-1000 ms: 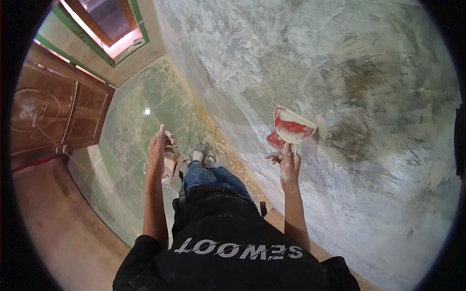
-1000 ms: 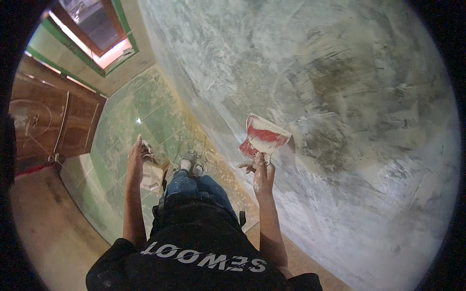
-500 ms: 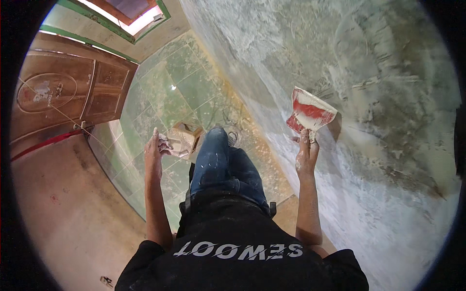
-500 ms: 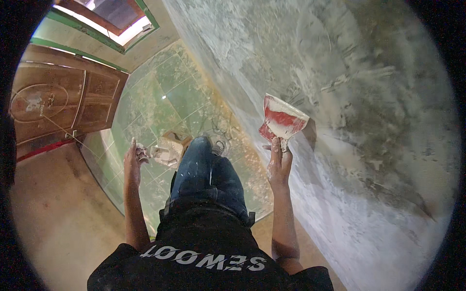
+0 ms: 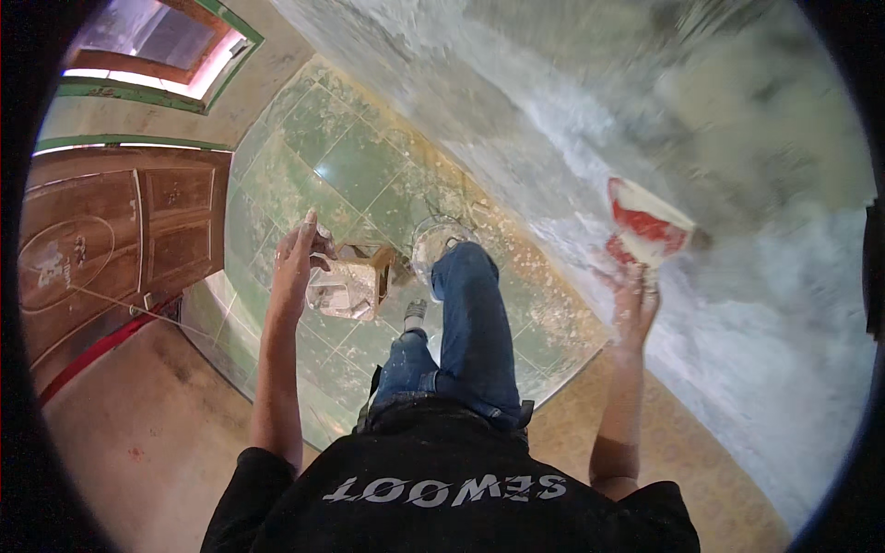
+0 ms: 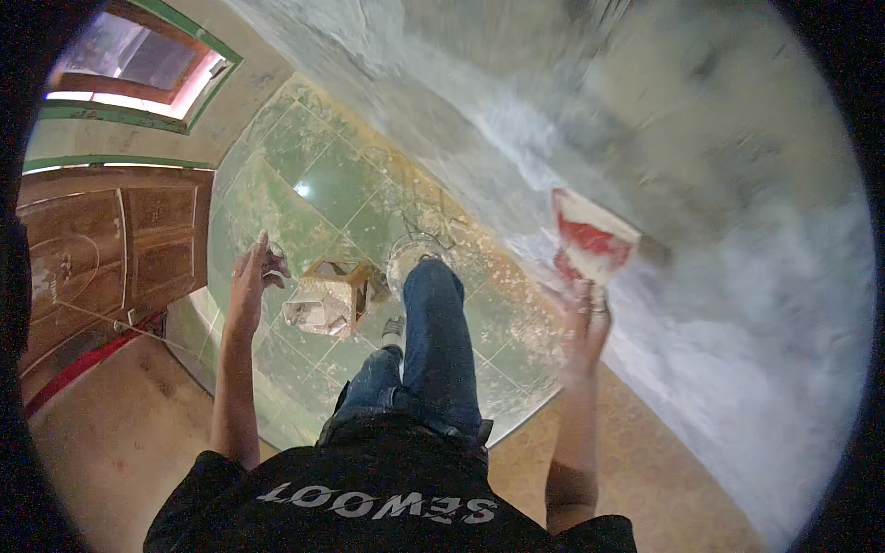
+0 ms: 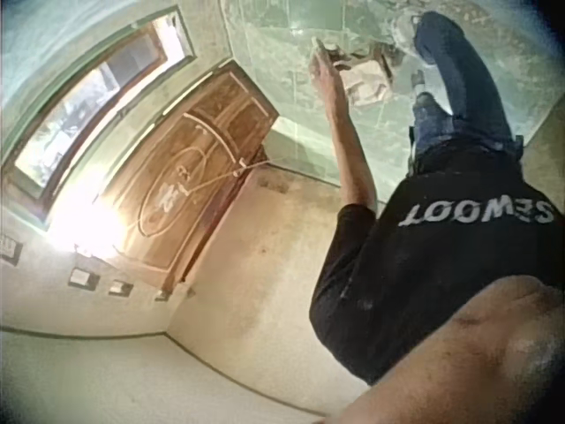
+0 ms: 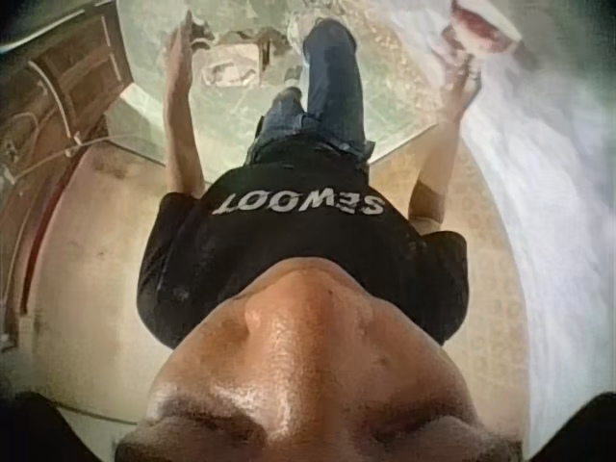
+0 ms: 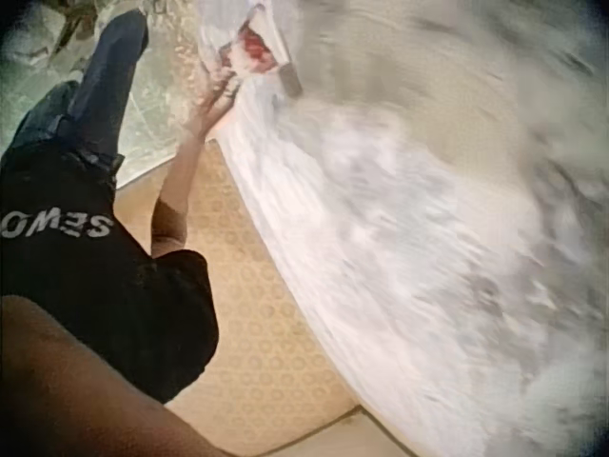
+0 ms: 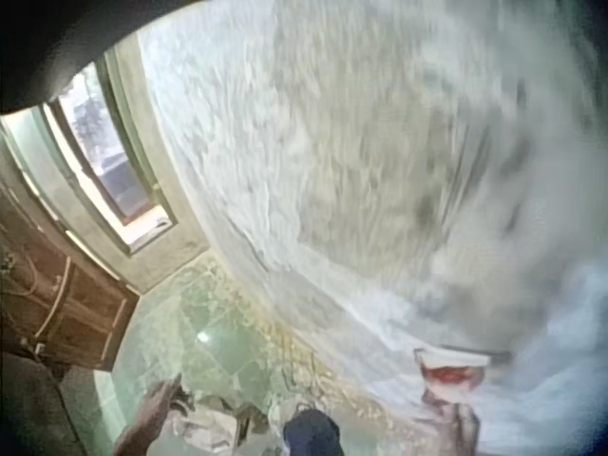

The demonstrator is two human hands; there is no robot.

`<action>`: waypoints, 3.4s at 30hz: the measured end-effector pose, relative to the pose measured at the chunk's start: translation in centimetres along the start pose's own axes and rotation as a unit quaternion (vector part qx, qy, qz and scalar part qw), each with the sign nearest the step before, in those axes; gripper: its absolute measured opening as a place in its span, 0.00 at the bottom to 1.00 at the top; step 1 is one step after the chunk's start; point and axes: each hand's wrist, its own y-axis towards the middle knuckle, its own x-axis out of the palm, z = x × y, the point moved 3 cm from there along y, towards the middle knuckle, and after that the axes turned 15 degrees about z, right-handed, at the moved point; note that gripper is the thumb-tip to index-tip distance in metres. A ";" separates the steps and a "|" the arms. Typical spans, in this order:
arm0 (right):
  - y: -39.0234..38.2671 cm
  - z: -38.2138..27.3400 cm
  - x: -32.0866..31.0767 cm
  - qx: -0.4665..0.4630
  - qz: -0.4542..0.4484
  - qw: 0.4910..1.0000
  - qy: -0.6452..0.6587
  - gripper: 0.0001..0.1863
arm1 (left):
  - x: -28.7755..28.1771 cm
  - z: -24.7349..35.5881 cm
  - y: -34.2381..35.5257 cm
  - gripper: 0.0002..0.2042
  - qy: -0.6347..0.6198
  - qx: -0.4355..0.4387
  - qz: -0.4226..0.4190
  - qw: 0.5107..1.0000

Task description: The person applies putty to a wall using a spatula or putty knife.

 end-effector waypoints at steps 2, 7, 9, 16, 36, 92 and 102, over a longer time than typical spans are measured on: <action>-0.7 1.4 -0.2 -0.050 0.024 0.998 0.044 0.18 | 0.3 -4.7 1.4 0.19 0.035 0.023 -0.037 0.998; -6.5 14.8 -4.8 -0.110 0.031 0.978 0.172 0.23 | -2.4 -23.4 4.6 0.23 0.033 0.065 -0.062 0.995; -10.2 18.4 -7.2 -0.075 0.187 0.949 0.244 0.24 | -4.3 -29.5 4.2 0.22 0.118 0.144 -0.035 0.982; -24.8 17.9 -14.4 -0.074 0.155 0.960 0.220 0.30 | -9.7 -36.4 -3.9 0.21 -0.022 0.059 -0.073 0.995; -26.7 24.8 -22.7 -0.099 -0.042 0.923 0.370 0.20 | -10.9 -39.4 -21.8 0.24 0.000 0.030 -0.054 0.998; -27.6 79.4 31.0 -0.311 -0.496 0.638 -0.500 0.28 | -16.8 -70.9 -4.9 0.13 -0.113 -0.124 0.259 0.951; -24.6 80.7 31.1 -0.258 -0.523 0.520 -0.624 0.19 | -18.8 -73.9 -0.6 0.07 -0.076 -0.119 0.171 0.975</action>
